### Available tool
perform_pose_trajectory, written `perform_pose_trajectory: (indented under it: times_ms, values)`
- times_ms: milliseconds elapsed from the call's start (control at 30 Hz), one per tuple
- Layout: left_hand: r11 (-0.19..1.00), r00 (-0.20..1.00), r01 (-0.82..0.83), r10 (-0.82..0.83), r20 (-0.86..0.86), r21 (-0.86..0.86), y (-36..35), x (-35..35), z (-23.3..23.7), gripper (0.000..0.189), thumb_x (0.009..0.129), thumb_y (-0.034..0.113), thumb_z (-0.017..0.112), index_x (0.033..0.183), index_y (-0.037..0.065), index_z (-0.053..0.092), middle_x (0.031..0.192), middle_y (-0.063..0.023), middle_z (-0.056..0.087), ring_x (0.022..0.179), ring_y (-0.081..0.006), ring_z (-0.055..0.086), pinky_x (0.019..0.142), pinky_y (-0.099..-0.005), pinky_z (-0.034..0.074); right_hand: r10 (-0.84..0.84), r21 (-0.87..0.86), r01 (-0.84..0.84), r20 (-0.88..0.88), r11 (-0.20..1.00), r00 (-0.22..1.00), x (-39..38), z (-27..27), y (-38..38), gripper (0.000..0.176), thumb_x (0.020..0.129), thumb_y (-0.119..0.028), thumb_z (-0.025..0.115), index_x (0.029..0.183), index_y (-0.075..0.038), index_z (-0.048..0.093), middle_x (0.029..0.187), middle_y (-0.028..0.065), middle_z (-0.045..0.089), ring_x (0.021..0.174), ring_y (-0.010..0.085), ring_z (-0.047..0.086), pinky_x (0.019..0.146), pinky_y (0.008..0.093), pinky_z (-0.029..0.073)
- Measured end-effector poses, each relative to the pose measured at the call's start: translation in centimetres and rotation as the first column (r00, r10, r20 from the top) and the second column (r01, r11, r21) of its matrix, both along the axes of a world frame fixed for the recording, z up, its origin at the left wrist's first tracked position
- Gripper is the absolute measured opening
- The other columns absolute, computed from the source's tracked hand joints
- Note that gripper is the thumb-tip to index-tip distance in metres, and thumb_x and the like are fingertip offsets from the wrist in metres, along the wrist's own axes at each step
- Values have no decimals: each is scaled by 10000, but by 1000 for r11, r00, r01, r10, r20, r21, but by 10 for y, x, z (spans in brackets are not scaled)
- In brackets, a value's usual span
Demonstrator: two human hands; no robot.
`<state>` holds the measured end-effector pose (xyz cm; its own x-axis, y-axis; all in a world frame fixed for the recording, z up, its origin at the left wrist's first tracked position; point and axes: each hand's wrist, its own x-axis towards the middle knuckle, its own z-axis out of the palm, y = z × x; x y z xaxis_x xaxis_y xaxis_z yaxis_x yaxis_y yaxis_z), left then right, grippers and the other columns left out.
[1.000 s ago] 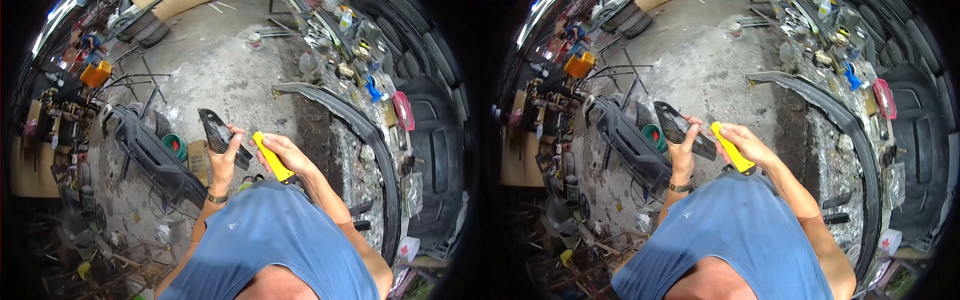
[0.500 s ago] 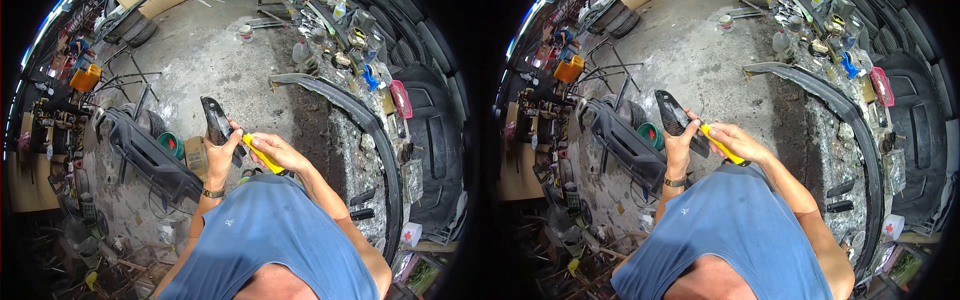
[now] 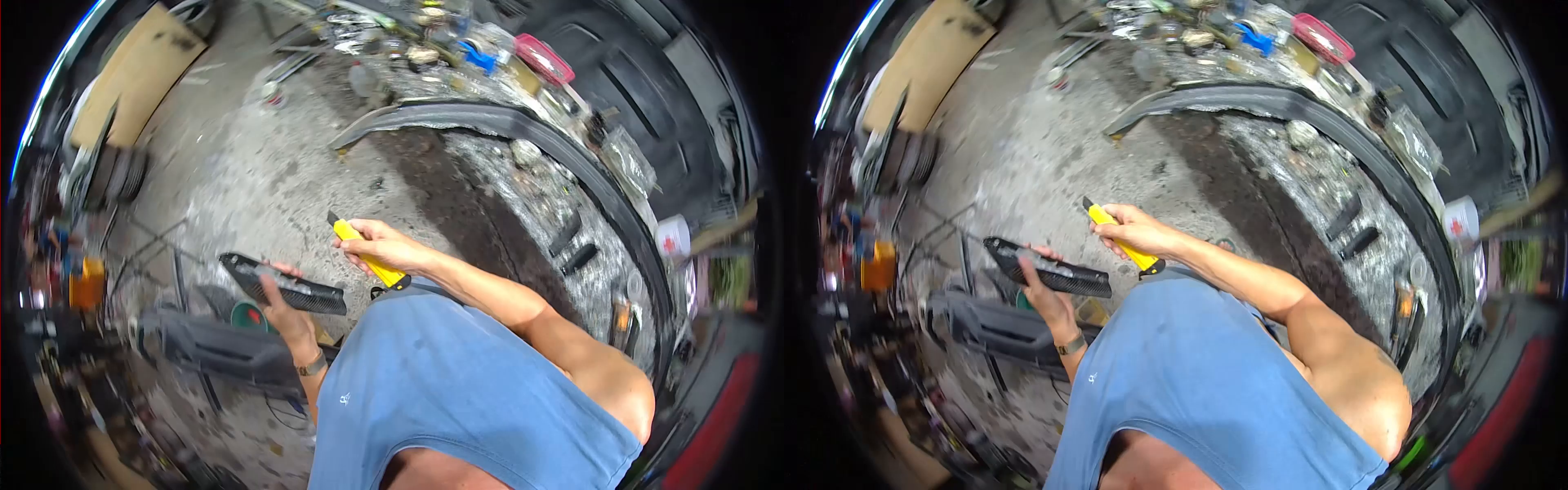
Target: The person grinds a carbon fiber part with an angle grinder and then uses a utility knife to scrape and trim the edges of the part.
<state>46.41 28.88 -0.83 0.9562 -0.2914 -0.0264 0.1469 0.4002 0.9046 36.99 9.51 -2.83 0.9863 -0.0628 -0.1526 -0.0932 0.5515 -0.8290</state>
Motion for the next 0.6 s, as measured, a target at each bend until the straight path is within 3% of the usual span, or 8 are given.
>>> perform_pose_trajectory:
  times_ms: [67,100,167,200,300,367,433,600]
  values:
    - [995,995,96,-97,-25,-37,1,0,0,401,1035,390,522,1228,40,496,964,-72,591,858,-192,570,830,-377,491,-21,-245,5,-61,969,998,-7,-16,-7,221,954,-222,621,1048,-22,624,744,52,614,669,120,588,606,287,490]
    - [991,991,132,-133,-34,-38,-2,0,0,418,1032,418,515,1223,46,501,979,-76,592,871,-198,571,837,-379,492,-81,-242,63,-64,968,995,-11,-25,-7,221,954,-222,621,1048,-22,624,744,52,614,669,120,588,606,287,490]
    - [981,976,189,-192,-105,-35,-15,-2,8,447,1035,462,477,1209,51,491,998,-84,581,897,-212,572,856,-408,491,-259,-587,297,151,753,954,-30,-38,-7,225,907,-233,687,960,-16,658,763,70,650,724,145,610,674,336,499]
    - [973,966,224,-229,-122,-48,-21,-1,7,466,1035,478,466,1219,50,487,992,-80,576,906,-211,571,864,-409,491,-253,-603,243,70,760,965,-46,-25,-6,264,886,-273,706,959,-22,662,836,102,689,788,218,652,747,391,504]
    - [927,910,368,-375,-176,-68,-48,-1,-1,506,1022,513,473,1249,61,480,992,-73,565,930,-203,564,880,-416,494,-339,-739,252,33,625,940,-89,-10,5,308,868,-317,719,988,-37,672,853,135,693,802,280,664,745,420,498]
    - [891,854,451,-446,-267,-44,-72,-7,-8,514,1010,525,492,1257,74,482,999,-72,568,935,-198,562,891,-419,496,-405,-734,279,5,619,914,-113,-11,11,340,850,-344,728,1015,-50,682,877,161,696,834,339,669,747,441,492]
    - [807,739,583,-576,-349,-96,-96,-13,-26,533,980,542,539,1259,90,486,972,-59,580,939,-192,564,942,-425,486,-426,-787,166,-133,594,895,-139,1,19,335,841,-337,732,1036,-68,689,865,164,698,831,341,677,729,447,494]
    - [593,430,744,-777,-460,-307,-161,-79,-65,591,960,564,543,1298,84,478,1024,-78,577,964,-198,575,1016,-460,478,-680,-887,182,-179,424,711,-199,-8,21,210,863,-237,706,951,-51,665,826,175,691,825,388,668,700,487,490]
